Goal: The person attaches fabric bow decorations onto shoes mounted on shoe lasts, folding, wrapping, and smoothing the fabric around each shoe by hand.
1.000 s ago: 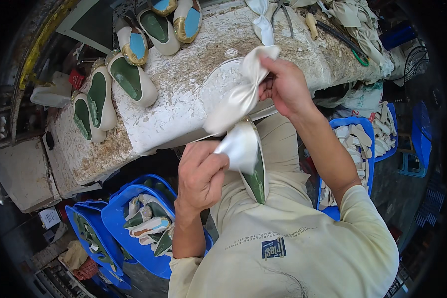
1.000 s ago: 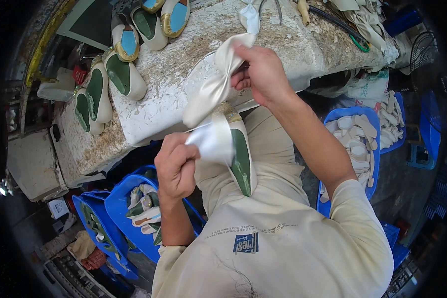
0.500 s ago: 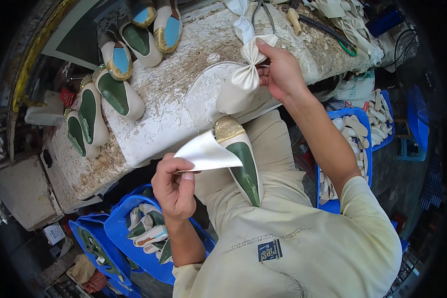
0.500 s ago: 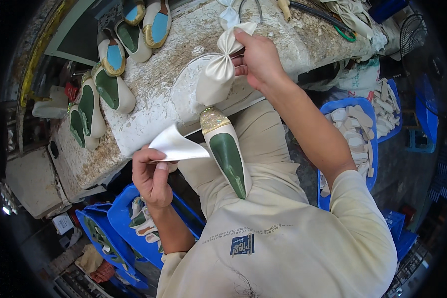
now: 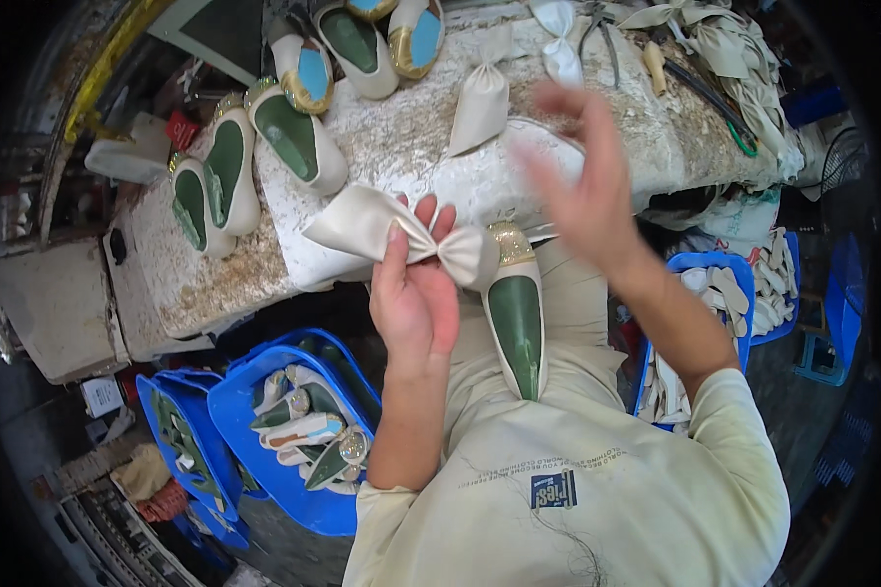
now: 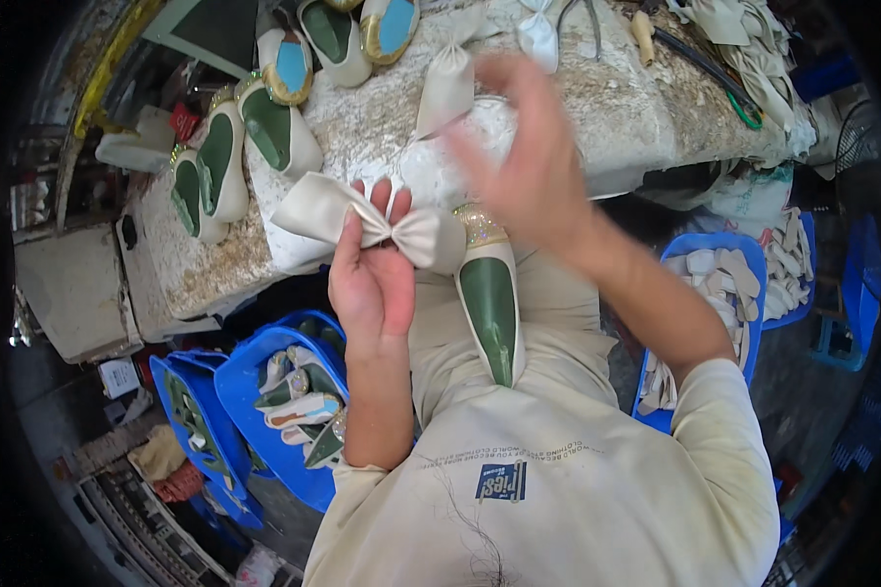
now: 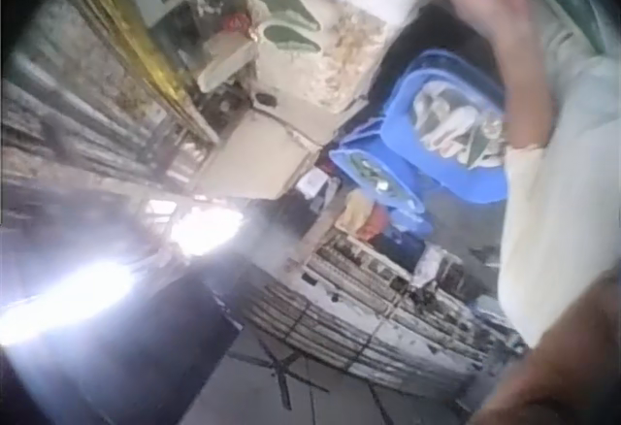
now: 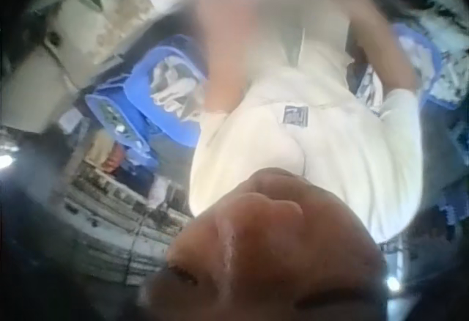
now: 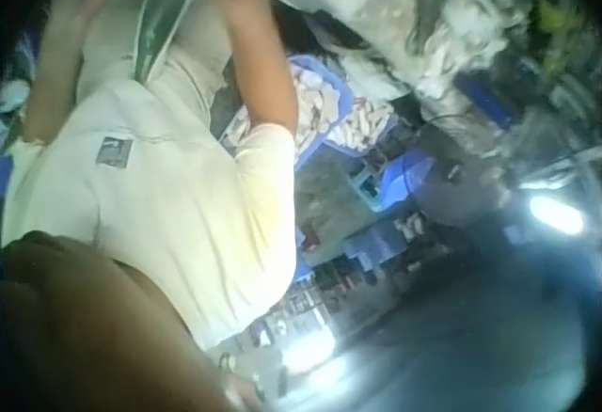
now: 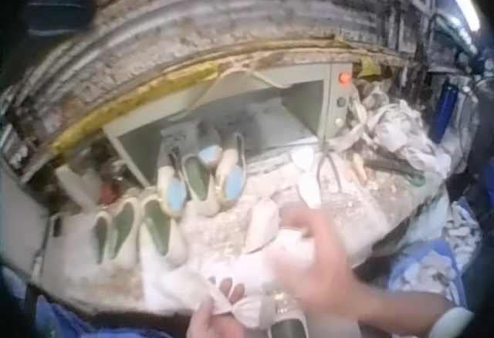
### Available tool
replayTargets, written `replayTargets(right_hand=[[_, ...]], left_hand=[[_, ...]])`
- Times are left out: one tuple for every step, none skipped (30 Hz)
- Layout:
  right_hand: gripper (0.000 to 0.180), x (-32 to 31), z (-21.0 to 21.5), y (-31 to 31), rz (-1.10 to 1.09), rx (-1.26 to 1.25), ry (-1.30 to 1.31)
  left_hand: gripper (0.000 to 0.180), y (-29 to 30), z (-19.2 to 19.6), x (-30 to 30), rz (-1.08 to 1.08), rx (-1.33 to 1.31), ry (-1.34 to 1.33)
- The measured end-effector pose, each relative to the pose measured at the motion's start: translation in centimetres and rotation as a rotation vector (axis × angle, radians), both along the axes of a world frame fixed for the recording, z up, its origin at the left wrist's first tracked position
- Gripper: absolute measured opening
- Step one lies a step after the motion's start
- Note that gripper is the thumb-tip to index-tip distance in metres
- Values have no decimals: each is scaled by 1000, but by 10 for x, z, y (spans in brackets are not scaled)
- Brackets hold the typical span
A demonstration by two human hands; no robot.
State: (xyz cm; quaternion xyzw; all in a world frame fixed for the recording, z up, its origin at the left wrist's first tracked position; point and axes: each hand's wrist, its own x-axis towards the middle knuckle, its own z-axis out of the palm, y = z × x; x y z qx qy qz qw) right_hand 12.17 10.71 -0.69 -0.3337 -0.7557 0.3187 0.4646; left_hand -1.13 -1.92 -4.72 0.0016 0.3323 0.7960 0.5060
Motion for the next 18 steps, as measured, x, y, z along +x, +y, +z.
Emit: replayTargets(right_hand=[[46, 3, 1, -33, 163, 196, -144], [51, 1, -2, -58, 186, 263, -246], [57, -2, -9, -72, 213, 331, -351], [57, -4, -20, -74, 217, 327, -352], [60, -4, -30, -75, 167, 344, -394], [62, -4, -36, -74, 116, 361, -434], [54, -3, -38, -74, 90, 381, -419], [54, 0, -40, -71, 90, 378, -425], [49, 4, -43, -68, 115, 447, -403], [45, 8, -46, -64, 141, 516, -380], [40, 14, -49, -60, 154, 562, -393], [40, 21, -50, -56, 155, 560, -398], [41, 31, -49, -51, 217, 565, -395], [42, 41, -50, -48, 275, 567, -394], [40, 48, -48, -46, 304, 603, -391], [40, 52, -44, -45, 365, 596, -392], [40, 53, -39, -44, 430, 592, -388], [38, 55, -39, -47, 473, 564, -413]], left_hand=[[44, 3, 5, -3, -29, 22, -40], [44, 2, 7, -2, -44, 28, -83], [43, 2, 8, 0, -56, 34, -128], [43, 3, 7, 2, -95, 67, -157], [43, 2, 9, 7, -109, 88, -185], [43, -1, 10, 12, -124, 110, -211], [45, -4, 9, 16, -137, 117, -243], [45, -5, 9, 18, -138, 115, -249], [47, -6, 9, 20, -146, 115, -188], [49, -7, 10, 21, -154, 117, -126], [57, -13, 6, 2, -202, 271, -154], [66, -17, 2, -18, -56, 230, -42], [66, -23, -8, -38, 92, 231, 272], [74, -23, -9, -54, 181, 1, 780], [78, -26, -8, -58, -45, -30, 1013], [82, -28, -5, -56, -281, -58, 1238], [84, -27, 2, -49, -620, -39, 1175], [65, -16, 9, -32, -853, 28, 1220]])
